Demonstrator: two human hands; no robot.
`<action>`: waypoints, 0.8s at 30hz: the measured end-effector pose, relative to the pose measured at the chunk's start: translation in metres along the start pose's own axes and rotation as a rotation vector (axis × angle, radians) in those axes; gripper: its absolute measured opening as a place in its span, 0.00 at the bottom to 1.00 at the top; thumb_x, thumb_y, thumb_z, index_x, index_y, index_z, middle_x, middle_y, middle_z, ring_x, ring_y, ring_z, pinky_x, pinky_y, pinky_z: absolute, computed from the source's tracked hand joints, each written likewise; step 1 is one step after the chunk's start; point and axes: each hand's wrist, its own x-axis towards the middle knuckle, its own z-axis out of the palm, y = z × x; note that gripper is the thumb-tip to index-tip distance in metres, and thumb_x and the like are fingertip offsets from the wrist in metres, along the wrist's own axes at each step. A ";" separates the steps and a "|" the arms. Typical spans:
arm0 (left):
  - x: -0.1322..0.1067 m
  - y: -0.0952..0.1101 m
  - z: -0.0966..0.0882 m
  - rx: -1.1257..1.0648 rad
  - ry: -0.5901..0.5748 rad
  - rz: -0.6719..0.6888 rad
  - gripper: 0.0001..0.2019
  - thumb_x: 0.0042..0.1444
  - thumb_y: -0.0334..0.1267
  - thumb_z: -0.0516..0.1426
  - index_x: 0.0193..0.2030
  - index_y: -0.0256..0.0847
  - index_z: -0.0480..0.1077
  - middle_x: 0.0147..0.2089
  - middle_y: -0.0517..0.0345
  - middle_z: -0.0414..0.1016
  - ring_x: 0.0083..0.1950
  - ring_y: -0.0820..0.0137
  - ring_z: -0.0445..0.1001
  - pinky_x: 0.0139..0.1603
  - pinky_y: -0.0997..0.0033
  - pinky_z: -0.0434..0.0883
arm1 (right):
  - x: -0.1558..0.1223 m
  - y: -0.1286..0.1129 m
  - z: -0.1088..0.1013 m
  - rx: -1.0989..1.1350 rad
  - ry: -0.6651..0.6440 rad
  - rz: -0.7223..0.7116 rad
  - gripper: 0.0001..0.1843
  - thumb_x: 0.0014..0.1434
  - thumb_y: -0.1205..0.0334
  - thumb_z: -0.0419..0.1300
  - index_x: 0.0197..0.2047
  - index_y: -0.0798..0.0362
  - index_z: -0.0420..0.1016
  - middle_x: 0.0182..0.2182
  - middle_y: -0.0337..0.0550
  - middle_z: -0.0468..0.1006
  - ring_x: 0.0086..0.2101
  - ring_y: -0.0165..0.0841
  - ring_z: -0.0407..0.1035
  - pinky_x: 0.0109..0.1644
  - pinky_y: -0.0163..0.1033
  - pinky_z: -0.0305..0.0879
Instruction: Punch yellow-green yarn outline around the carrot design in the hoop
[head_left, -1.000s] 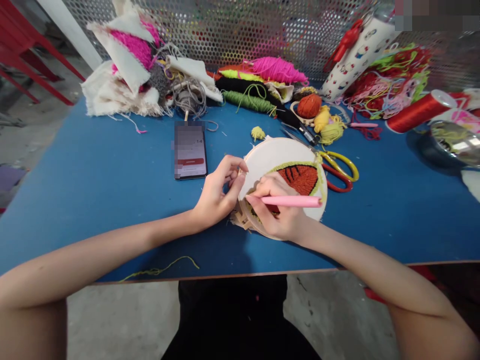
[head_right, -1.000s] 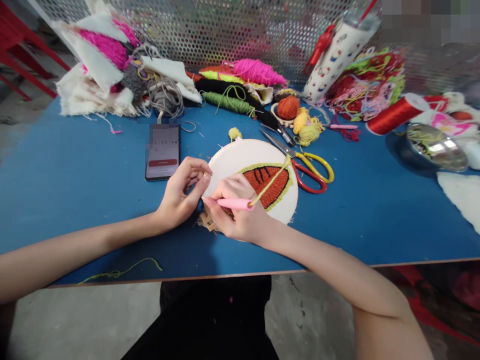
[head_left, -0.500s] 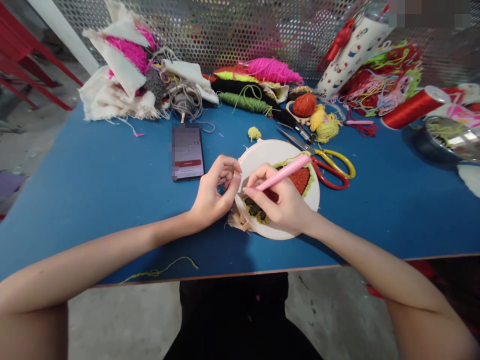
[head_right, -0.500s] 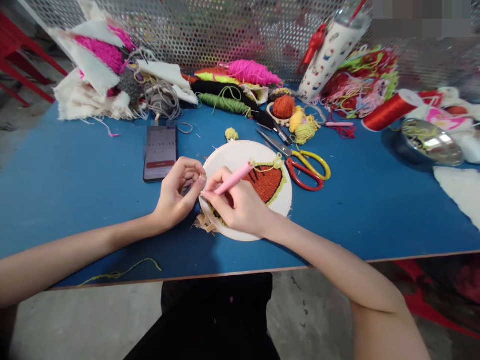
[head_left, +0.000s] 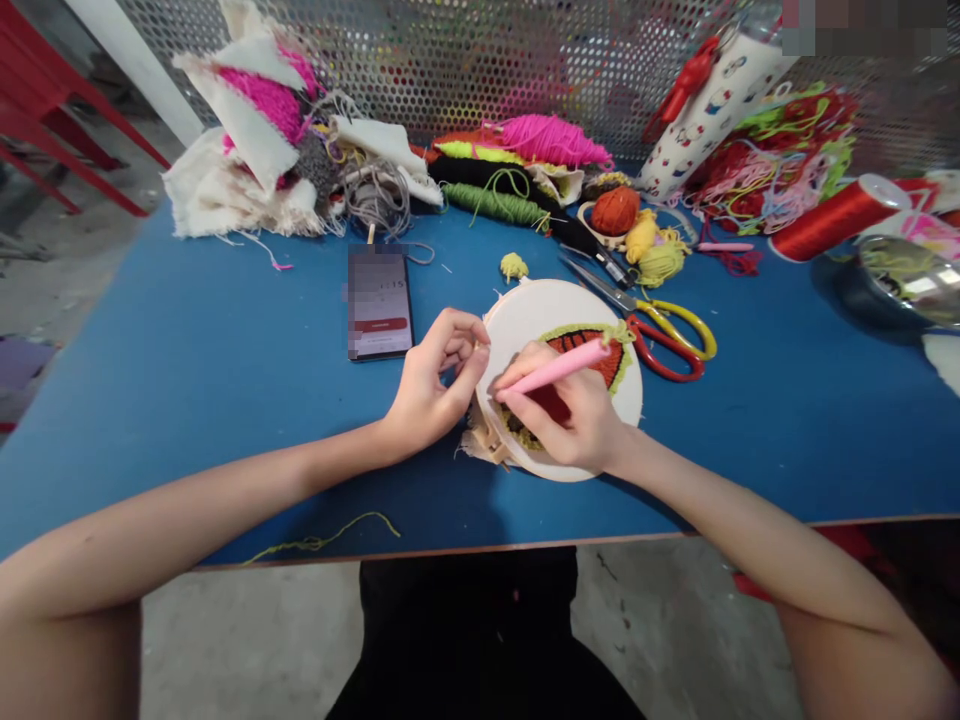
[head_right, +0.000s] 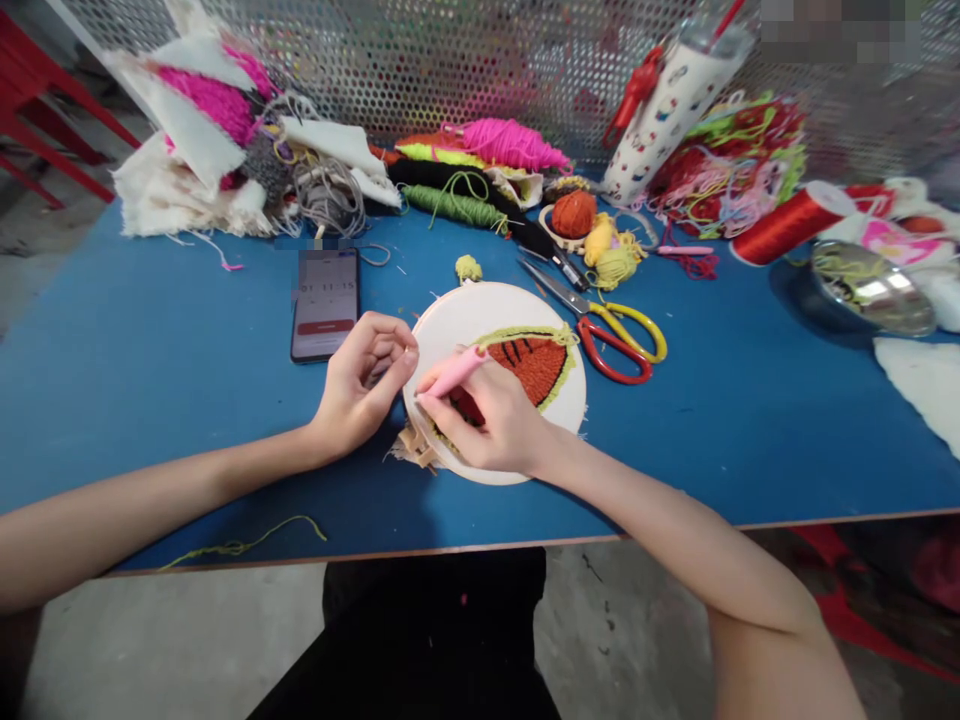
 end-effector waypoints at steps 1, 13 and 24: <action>0.000 0.000 0.000 0.000 -0.002 0.002 0.03 0.63 0.34 0.54 0.40 0.41 0.62 0.26 0.69 0.58 0.25 0.78 0.57 0.27 0.76 0.58 | -0.001 0.001 0.001 0.025 0.030 -0.028 0.04 0.61 0.66 0.58 0.40 0.49 0.72 0.32 0.42 0.80 0.32 0.34 0.72 0.37 0.43 0.69; 0.000 -0.003 0.001 -0.008 -0.009 0.017 0.02 0.63 0.32 0.54 0.40 0.40 0.62 0.27 0.69 0.58 0.26 0.79 0.58 0.28 0.77 0.58 | -0.004 0.004 0.008 -0.025 0.115 -0.090 0.04 0.60 0.68 0.58 0.37 0.49 0.68 0.29 0.40 0.77 0.30 0.33 0.69 0.34 0.43 0.69; 0.000 -0.002 0.001 0.000 -0.020 0.002 0.02 0.62 0.32 0.54 0.40 0.40 0.62 0.27 0.68 0.57 0.27 0.78 0.58 0.28 0.77 0.58 | -0.012 0.006 0.007 0.151 0.251 0.136 0.03 0.62 0.66 0.58 0.39 0.49 0.69 0.26 0.37 0.72 0.28 0.31 0.72 0.33 0.41 0.70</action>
